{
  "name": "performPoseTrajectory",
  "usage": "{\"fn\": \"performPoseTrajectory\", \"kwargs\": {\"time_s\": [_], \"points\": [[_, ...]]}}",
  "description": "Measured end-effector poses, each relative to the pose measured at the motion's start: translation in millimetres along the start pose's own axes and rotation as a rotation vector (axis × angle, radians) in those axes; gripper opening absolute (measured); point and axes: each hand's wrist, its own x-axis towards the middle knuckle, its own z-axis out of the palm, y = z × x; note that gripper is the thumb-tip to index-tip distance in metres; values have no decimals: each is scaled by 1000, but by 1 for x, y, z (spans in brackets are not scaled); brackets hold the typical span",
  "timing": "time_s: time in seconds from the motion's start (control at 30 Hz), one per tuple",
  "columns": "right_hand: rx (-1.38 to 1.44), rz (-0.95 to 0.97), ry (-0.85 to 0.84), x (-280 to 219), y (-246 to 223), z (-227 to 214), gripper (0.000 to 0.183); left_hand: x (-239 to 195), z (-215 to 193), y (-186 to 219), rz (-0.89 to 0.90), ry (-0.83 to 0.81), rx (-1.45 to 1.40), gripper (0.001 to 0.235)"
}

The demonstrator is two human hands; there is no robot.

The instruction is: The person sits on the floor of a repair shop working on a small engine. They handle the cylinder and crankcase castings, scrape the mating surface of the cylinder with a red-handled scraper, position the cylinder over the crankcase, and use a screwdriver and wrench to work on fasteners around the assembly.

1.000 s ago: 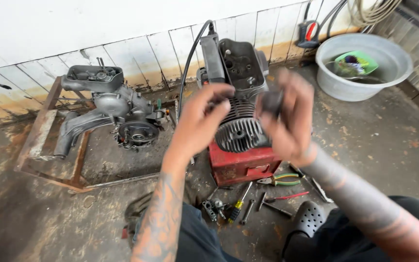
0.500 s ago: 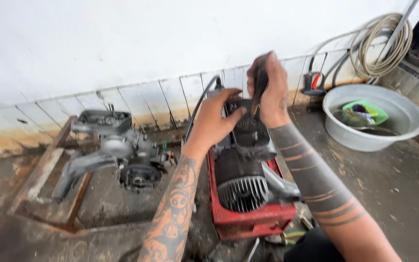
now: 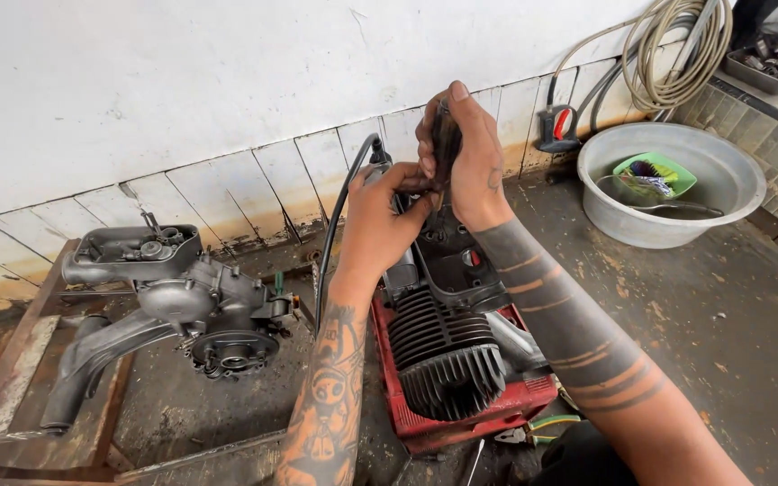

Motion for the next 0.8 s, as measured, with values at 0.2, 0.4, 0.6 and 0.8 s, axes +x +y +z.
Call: {"fn": "performPoseTrajectory", "kwargs": {"time_s": [0.2,0.4,0.6,0.8], "points": [[-20,-18,-39,-4,8,1,42,-3,2,-11,28,-8,27,20],[-83,-45,-86,-3,3,-1,45,-4,2,-10,67,9,65,21],[-147,-226,-189,-6,-2,3,24,-8,3,-13,181,32,152,29],[-243,-265,-56,-10,4,21,34,-8,0,-9,158,-16,182,31]]}}
